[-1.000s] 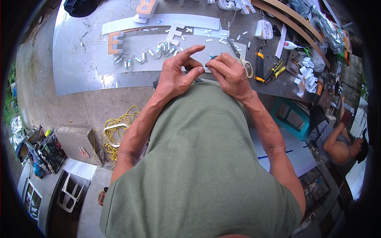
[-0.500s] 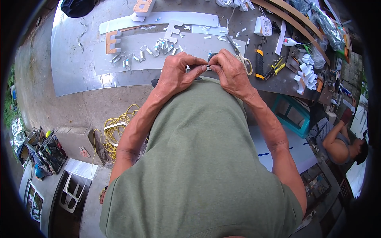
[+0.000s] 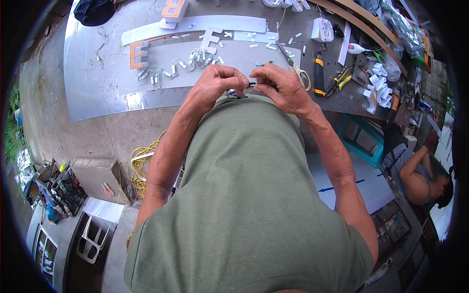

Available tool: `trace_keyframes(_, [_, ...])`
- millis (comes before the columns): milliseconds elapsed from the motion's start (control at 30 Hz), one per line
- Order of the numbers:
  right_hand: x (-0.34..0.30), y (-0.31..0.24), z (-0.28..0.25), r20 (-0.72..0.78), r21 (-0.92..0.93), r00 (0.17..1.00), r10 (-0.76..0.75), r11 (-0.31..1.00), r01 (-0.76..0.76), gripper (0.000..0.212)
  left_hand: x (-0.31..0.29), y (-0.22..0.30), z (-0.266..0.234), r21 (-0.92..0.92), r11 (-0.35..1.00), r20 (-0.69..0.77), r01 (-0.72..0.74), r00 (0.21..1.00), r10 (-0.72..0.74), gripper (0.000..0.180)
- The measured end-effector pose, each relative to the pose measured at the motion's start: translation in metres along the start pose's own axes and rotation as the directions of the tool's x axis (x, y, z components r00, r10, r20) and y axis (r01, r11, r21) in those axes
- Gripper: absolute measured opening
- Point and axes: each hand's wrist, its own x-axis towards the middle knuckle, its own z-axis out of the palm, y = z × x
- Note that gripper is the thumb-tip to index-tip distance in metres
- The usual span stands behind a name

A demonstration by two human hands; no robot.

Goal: Wiring and taping together component letters for an illuminated sign.

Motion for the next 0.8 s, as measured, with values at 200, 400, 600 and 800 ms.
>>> trace_keyframes(200, [0.000, 0.001, 0.009, -0.044, -0.282, 0.979, -0.197, 0.943, 0.177, 0.028, 0.000, -0.001, 0.001, -0.189, 0.974, 0.057, 0.128, 0.991, -0.119, 0.012])
trace_keyframes(400, [-0.002, 0.005, 0.008, -0.099, -0.338, 0.942, -0.321, 0.901, 0.271, 0.016, 0.000, -0.002, -0.002, -0.201, 0.968, 0.061, 0.148, 0.988, -0.139, 0.013])
trace_keyframes(600, [-0.001, 0.001, 0.010, -0.117, -0.220, 0.962, -0.246, 0.951, 0.217, 0.013, -0.002, -0.006, -0.007, -0.082, 0.996, 0.055, 0.026, 0.998, -0.022, 0.015])
trace_keyframes(800, [-0.004, 0.006, 0.008, -0.135, -0.133, 0.977, -0.167, 0.980, 0.150, 0.014, -0.015, 0.013, 0.003, 0.189, 0.979, -0.022, -0.080, 0.996, 0.086, 0.023])
